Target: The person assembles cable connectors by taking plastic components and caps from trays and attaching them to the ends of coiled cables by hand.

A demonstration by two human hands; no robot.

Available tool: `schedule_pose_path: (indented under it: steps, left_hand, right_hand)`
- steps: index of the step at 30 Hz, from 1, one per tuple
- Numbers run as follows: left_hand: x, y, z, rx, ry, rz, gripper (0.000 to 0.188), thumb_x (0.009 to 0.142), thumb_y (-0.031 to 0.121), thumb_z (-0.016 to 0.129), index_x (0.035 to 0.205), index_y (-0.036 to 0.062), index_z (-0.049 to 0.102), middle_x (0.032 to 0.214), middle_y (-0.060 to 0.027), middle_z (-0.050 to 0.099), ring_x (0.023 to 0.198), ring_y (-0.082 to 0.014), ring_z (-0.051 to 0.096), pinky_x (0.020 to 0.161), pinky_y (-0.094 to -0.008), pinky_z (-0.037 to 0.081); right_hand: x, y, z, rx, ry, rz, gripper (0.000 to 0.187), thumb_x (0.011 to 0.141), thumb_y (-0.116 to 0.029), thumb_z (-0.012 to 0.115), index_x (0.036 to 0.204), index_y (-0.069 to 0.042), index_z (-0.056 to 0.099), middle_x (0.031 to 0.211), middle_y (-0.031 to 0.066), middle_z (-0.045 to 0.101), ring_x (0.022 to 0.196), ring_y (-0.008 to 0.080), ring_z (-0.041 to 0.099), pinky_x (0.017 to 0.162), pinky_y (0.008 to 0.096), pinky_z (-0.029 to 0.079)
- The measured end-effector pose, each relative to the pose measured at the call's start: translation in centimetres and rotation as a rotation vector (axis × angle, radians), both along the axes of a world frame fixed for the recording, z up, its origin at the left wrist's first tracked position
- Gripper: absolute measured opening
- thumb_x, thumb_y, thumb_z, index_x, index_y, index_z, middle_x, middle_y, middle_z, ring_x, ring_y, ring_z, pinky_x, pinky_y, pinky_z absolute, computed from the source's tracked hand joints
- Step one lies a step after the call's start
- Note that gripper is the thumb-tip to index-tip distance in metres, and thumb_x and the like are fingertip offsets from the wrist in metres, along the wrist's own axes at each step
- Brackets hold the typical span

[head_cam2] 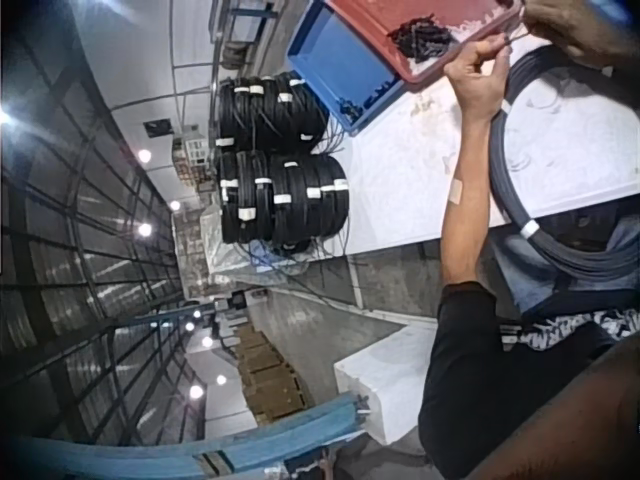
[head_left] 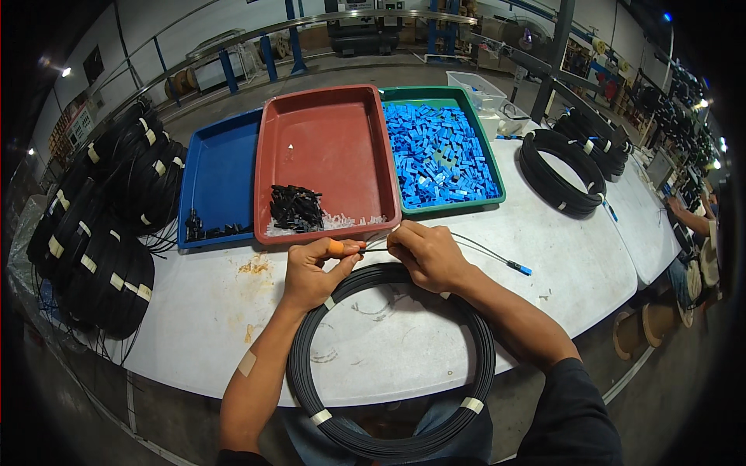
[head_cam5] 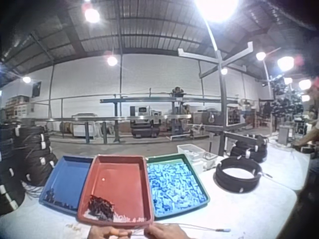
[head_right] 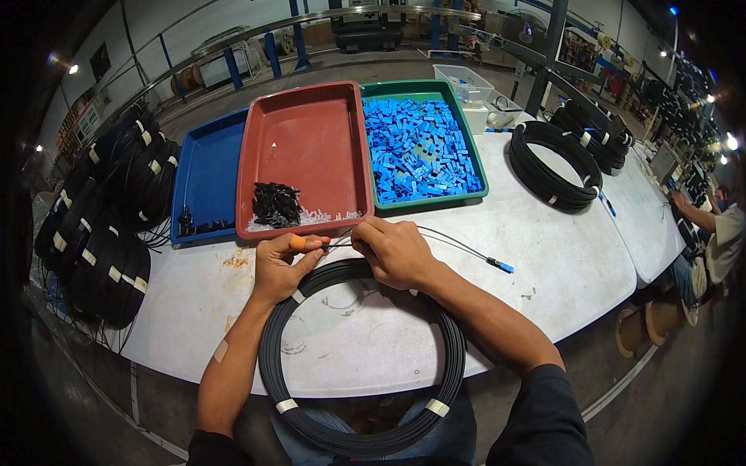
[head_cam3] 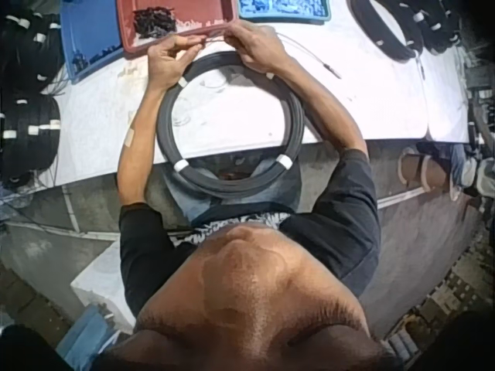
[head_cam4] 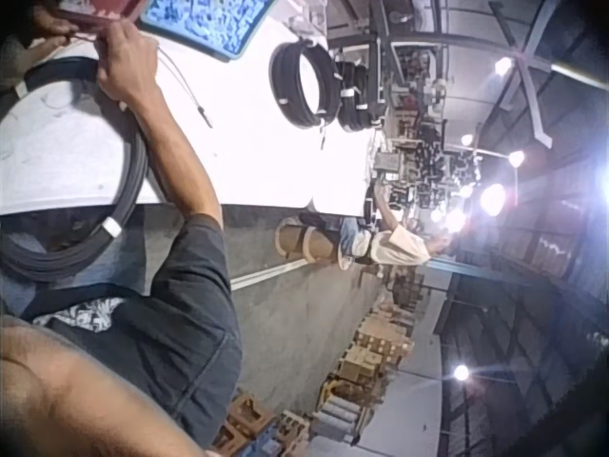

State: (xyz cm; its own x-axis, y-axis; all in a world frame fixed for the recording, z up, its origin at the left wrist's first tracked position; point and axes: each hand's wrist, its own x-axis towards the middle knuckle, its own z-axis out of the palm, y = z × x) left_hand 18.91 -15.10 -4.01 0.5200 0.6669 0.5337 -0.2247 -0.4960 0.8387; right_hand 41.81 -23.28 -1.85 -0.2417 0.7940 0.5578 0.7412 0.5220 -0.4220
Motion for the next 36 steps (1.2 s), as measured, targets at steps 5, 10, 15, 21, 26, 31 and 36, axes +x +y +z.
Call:
schedule_pose_path:
  steps: [5, 10, 15, 21, 26, 31, 36]
  left_hand:
    - [0.0, -0.5, 1.0, 0.102, 0.095, 0.077, 0.011, 0.084, -0.006, 0.076, 0.094, -0.0047, 0.073, 0.097, -0.0175, 0.076, 0.099, -0.0227, 0.073, 0.09, -0.0334, 0.058]
    - [0.1, -0.5, 1.1, 0.148, 0.104, 0.065, 0.015, 0.082, -0.005, 0.076, 0.097, -0.0032, 0.076, 0.097, -0.0152, 0.077, 0.093, -0.0199, 0.075, 0.087, -0.0295, 0.059]
    - [-0.1, -0.4, 1.2, 0.279, 0.146, 0.092, 0.016, 0.081, -0.005, 0.076, 0.097, -0.003, 0.077, 0.095, -0.0151, 0.077, 0.092, -0.0205, 0.076, 0.086, -0.0298, 0.059]
    - [0.0, -0.3, 1.1, 0.282, 0.146, 0.115, 0.016, 0.08, -0.005, 0.076, 0.096, -0.0037, 0.077, 0.094, -0.0147, 0.078, 0.091, -0.0207, 0.076, 0.084, -0.0301, 0.06]
    - [0.0, -0.3, 1.0, 0.267, 0.131, 0.099, 0.015, 0.08, -0.004, 0.077, 0.095, -0.004, 0.077, 0.093, -0.0151, 0.078, 0.091, -0.02, 0.076, 0.085, -0.0296, 0.059]
    - [-0.2, -0.5, 1.2, 0.217, 0.183, 0.119, 0.014, 0.08, -0.004, 0.077, 0.094, -0.0038, 0.077, 0.094, -0.0148, 0.078, 0.088, -0.0197, 0.076, 0.084, -0.0297, 0.06]
    - [-0.1, -0.6, 0.8, 0.295, 0.138, 0.058, 0.014, 0.08, -0.004, 0.077, 0.094, -0.0034, 0.077, 0.093, -0.0143, 0.078, 0.087, -0.0186, 0.076, 0.083, -0.0296, 0.06]
  right_hand:
    - [-0.2, -0.4, 0.4, 0.06, -0.111, -0.055, 0.013, 0.085, -0.001, 0.067, 0.095, -0.005, 0.061, 0.084, 0.0101, 0.062, 0.068, 0.03, 0.064, 0.058, 0.0386, 0.047]
    - [0.0, 0.2, -0.4, 0.057, 0.103, -0.002, 0.015, 0.081, 0.002, 0.067, 0.091, -0.006, 0.061, 0.083, 0.008, 0.061, 0.066, 0.0283, 0.064, 0.057, 0.0388, 0.048]
    - [-0.4, -0.8, 1.6, 0.012, -0.127, -0.072, 0.009, 0.084, 0.0, 0.067, 0.091, -0.003, 0.061, 0.083, 0.0113, 0.062, 0.068, 0.0292, 0.063, 0.061, 0.0385, 0.048]
    - [0.0, -0.3, 0.3, -0.038, 0.04, 0.003, 0.008, 0.085, -0.001, 0.067, 0.091, -0.001, 0.062, 0.083, 0.0133, 0.063, 0.069, 0.0307, 0.064, 0.061, 0.0381, 0.048]
    - [0.0, -0.2, 0.1, 0.003, 0.055, 0.018, 0.007, 0.086, -0.002, 0.067, 0.091, -0.001, 0.063, 0.079, 0.0132, 0.062, 0.07, 0.0311, 0.063, 0.064, 0.0387, 0.048]
    - [-0.5, -0.7, 0.9, -0.092, -0.038, -0.067, 0.009, 0.087, -0.005, 0.07, 0.091, -0.001, 0.063, 0.08, 0.0135, 0.064, 0.071, 0.0308, 0.062, 0.066, 0.0391, 0.048]
    - [-0.7, -1.2, 1.1, -0.193, 0.051, 0.02, 0.011, 0.086, -0.009, 0.068, 0.095, -0.003, 0.065, 0.084, 0.014, 0.067, 0.079, 0.0335, 0.067, 0.069, 0.0419, 0.051]
